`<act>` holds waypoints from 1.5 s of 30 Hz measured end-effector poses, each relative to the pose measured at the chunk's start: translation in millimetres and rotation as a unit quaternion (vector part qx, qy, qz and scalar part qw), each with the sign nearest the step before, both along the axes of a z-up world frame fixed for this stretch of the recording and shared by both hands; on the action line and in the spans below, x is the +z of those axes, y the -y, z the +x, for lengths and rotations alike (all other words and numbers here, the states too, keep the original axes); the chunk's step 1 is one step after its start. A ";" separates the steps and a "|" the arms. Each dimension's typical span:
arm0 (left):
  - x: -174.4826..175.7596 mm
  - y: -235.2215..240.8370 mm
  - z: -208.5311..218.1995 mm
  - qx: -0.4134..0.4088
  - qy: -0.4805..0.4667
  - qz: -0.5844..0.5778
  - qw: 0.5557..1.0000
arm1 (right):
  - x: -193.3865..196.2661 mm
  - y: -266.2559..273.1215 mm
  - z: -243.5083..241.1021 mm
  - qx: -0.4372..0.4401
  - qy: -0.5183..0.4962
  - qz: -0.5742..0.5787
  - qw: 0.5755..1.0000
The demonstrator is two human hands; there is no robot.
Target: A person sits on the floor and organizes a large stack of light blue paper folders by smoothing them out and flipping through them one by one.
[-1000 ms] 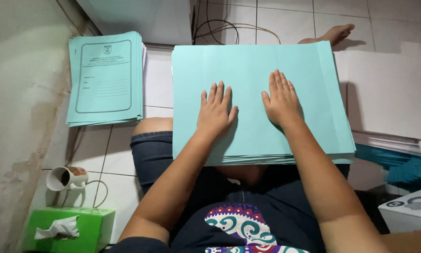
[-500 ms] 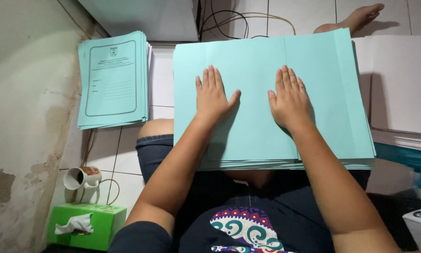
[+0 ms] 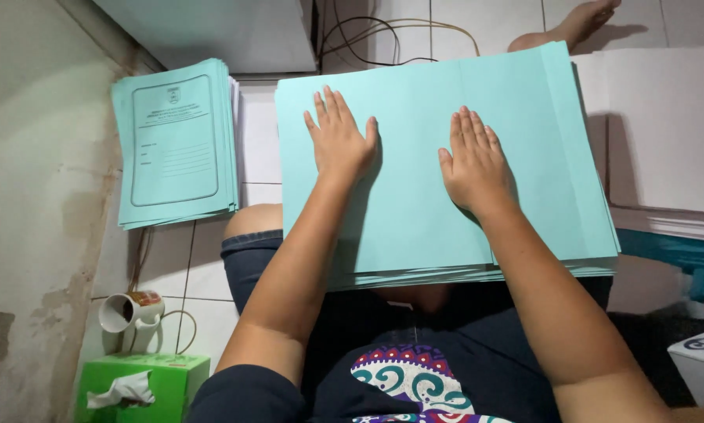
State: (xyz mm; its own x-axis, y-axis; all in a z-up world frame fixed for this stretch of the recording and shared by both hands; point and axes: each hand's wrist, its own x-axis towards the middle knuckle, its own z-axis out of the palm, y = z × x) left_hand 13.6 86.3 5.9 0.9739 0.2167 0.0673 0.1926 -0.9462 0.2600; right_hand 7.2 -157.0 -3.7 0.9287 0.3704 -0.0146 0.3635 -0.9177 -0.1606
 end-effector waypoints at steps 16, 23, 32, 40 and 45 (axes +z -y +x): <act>10.1 31.6 -175.3 -0.056 -0.029 -0.016 0.998 | -29.0 -132.3 8.3 0.242 0.068 0.023 0.968; 30.6 28.4 -171.7 -0.057 -0.097 -0.050 0.992 | -15.3 -189.0 71.7 0.206 0.020 0.016 0.978; 25.5 31.8 -158.6 -0.056 -0.129 -0.026 0.990 | -4.4 -103.6 106.4 -0.003 -0.035 0.024 0.999; 13.7 23.4 -75.6 -0.052 -0.100 -0.018 0.994 | 12.1 -24.5 34.8 -0.061 -0.051 0.012 0.997; 12.6 28.9 -7.0 -0.057 -0.079 0.039 0.994 | 12.9 -12.7 -7.5 -0.053 -0.033 -0.015 0.998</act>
